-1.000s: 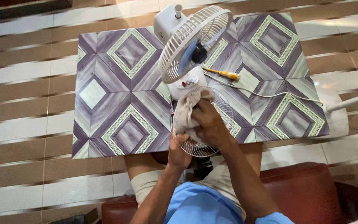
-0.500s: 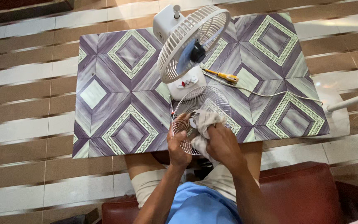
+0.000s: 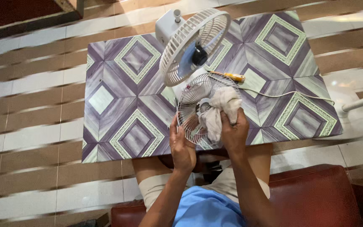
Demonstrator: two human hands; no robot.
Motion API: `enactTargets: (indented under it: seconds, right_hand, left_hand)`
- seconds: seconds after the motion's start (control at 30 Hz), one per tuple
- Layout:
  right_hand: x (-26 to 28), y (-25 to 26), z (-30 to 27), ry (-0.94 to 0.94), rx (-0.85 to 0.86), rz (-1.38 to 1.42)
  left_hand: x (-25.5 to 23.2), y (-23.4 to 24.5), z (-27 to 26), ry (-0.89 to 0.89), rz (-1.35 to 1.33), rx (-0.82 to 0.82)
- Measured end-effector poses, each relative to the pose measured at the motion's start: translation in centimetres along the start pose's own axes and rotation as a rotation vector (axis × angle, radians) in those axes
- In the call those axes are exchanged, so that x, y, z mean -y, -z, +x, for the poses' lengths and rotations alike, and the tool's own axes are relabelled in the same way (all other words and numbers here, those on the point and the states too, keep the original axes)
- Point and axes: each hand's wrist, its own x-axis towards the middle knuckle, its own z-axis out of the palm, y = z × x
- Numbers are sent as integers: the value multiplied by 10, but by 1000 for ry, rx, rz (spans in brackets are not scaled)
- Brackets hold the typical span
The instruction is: The person uses a screwdriver to remove screws from the back of a small electric fan, then wipes the fan and its front grille with a cloth. They reattach the front grille to the fan body and tighten it by hand.
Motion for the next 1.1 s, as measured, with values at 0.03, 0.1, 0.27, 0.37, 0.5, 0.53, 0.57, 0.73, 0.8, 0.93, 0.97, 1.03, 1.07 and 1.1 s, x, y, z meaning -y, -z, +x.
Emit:
enactTargets:
  seconds: [0.03, 0.1, 0.27, 0.37, 0.5, 0.53, 0.57, 0.73, 0.8, 0.93, 0.97, 1.03, 1.07, 1.1]
  right_hand:
    - [2, 1, 3, -15, -17, 61]
    - [4, 2, 4, 70, 156, 34]
    - [-14, 20, 2, 194, 464, -9]
    - [-30, 42, 17, -53, 282, 125]
    - [-41, 62, 31, -199, 57, 225]
    - [-41, 63, 33, -205, 27, 241]
    - [-41, 63, 36, -210, 4, 258]
    - [-32, 67, 34, -163, -38, 261]
    - [-26, 67, 29, -89, -25, 210]
    - [-10, 39, 12, 217, 168, 12]
    - [-6, 27, 11, 340, 181, -84]
    - [1, 0, 10, 583, 209, -278]
    - [3, -10, 12, 701, 224, -375]
    - [5, -16, 17, 821, 239, -472]
  left_hand:
    - [3, -2, 1, -4, 68, -24]
    - [9, -4, 5, -39, 211, -43]
    - [24, 4, 18, -204, 561, -145]
    - [25, 11, 24, -58, 355, -252]
    - [27, 15, 22, -174, 375, -143]
    - [27, 15, 23, -148, 355, -150]
    - [27, 15, 24, -122, 337, -158]
    - [25, 14, 22, -93, 256, -154]
    - [25, 13, 21, -86, 248, -159]
    - [26, 6, 17, -61, 244, -137]
    - [27, 4, 17, -56, 233, -119]
    - [28, 1, 14, -105, 302, -43]
    - [28, 1, 12, -129, 338, -5]
    - [27, 2, 11, -130, 347, -18]
